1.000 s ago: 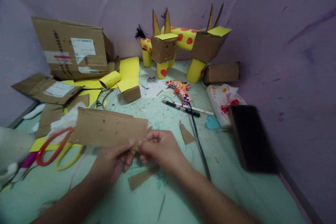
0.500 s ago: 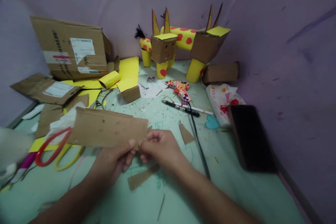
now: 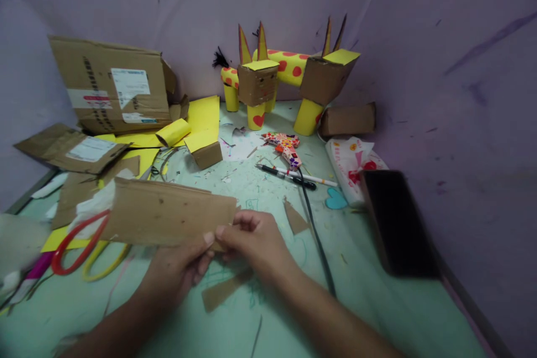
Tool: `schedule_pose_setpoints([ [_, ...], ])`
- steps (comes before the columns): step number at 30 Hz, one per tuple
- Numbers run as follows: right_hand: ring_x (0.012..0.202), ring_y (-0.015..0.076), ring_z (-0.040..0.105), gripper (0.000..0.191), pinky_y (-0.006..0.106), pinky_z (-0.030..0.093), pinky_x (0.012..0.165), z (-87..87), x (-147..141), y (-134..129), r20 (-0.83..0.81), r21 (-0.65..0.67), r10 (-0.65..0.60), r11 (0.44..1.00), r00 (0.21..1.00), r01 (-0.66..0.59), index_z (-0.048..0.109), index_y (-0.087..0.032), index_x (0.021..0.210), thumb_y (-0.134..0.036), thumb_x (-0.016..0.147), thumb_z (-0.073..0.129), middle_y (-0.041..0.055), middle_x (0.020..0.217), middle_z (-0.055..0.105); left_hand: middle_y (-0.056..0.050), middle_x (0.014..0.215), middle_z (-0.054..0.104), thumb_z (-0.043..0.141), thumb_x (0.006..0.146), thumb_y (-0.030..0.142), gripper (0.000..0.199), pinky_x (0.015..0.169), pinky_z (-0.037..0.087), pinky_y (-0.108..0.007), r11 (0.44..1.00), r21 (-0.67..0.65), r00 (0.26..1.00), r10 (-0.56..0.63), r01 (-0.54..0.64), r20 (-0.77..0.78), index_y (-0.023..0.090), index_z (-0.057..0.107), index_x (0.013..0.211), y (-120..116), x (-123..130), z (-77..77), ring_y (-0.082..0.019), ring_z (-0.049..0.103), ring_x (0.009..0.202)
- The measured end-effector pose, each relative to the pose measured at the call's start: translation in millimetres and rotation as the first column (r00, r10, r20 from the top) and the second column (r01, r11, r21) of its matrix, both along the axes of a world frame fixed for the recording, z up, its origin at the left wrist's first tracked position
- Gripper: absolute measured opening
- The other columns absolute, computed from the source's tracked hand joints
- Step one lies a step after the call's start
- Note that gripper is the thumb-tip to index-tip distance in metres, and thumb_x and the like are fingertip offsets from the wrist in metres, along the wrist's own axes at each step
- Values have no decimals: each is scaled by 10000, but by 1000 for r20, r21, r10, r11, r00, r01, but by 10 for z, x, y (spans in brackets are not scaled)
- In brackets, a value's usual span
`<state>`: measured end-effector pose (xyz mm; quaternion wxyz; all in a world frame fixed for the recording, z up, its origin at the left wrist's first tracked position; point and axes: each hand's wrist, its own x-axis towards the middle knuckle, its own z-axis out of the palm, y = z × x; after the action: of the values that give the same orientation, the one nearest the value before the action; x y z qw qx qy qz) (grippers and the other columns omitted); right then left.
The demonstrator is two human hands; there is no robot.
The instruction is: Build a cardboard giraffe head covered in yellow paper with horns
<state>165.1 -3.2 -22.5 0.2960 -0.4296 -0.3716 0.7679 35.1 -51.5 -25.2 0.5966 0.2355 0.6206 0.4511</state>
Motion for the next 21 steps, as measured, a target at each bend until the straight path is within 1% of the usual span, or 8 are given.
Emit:
schedule_pose_setpoints([
  [3, 464, 93, 534, 330, 222, 438, 479, -12, 3, 1, 20, 17, 8, 1000, 1000, -8, 613, -124, 608, -407, 548, 773, -14, 515, 579, 39, 335, 425, 666, 579, 431, 339, 378, 269, -213, 999, -2, 999, -40, 40, -32, 173, 528, 409, 2, 13, 41, -75, 362, 345],
  [7, 443, 84, 512, 300, 217, 430, 469, -15, 15, 4, 28, 27, -11, 1000, 1000, 11, 604, -131, 571, -380, 550, 770, -22, 496, 568, 35, 325, 398, 614, 629, 434, 402, 385, 272, -223, 994, 11, 988, -107, 109, -110, 190, 468, 345, 3, 14, 58, -79, 358, 346],
  [9, 432, 83, 506, 296, 220, 432, 468, -14, 17, 4, 18, 16, -15, 1000, 1000, 15, 608, -131, 571, -373, 539, 776, -27, 487, 561, 35, 327, 394, 603, 648, 426, 415, 391, 281, -227, 992, 31, 985, -114, 119, -130, 194, 460, 336, 2, 10, 55, -79, 354, 346],
  [12, 430, 83, 505, 284, 219, 423, 466, -20, 13, 2, 7, 4, -26, 1000, 1000, 26, 610, -128, 564, -357, 538, 778, -31, 480, 551, 34, 322, 390, 608, 655, 419, 436, 390, 292, -221, 993, 48, 987, -105, 112, -119, 190, 446, 321, 0, 11, 32, -75, 354, 345],
  [14, 442, 88, 515, 271, 221, 421, 474, -33, 10, 1, 2, -4, -33, 999, 999, 33, 618, -127, 570, -346, 543, 774, -25, 488, 560, 27, 327, 412, 620, 644, 417, 424, 377, 294, -213, 995, 58, 994, -77, 82, -81, 181, 461, 330, 0, 23, 6, -75, 371, 344],
  [16, 445, 88, 517, 258, 218, 416, 476, -50, 11, 5, -5, -5, -40, 999, 999, 40, 623, -123, 570, -336, 550, 767, -17, 491, 572, 25, 334, 433, 640, 629, 402, 372, 360, 298, -204, 995, 80, 998, -59, 60, -15, 167, 505, 374, 2, 43, -17, -75, 386, 340],
  [19, 442, 86, 522, 225, 208, 413, 467, -71, 24, 27, -33, 8, -57, 998, 998, 57, 633, -119, 574, -312, 570, 750, -4, 492, 591, 21, 396, 497, 681, 599, 382, 273, 331, 315, -198, 991, 130, 992, -57, 42, 111, 141, 585, 513, 10, 70, -27, -83, 415, 343],
  [21, 456, 91, 532, 200, 216, 442, 477, -75, 38, 53, -44, -2, -95, 995, 994, 95, 642, -122, 585, -291, 566, 747, -2, 511, 601, 7, 458, 544, 696, 582, 391, 278, 324, 342, -203, 992, 122, 982, -60, 38, 178, 130, 601, 579, 16, 65, -12, -91, 445, 356],
])
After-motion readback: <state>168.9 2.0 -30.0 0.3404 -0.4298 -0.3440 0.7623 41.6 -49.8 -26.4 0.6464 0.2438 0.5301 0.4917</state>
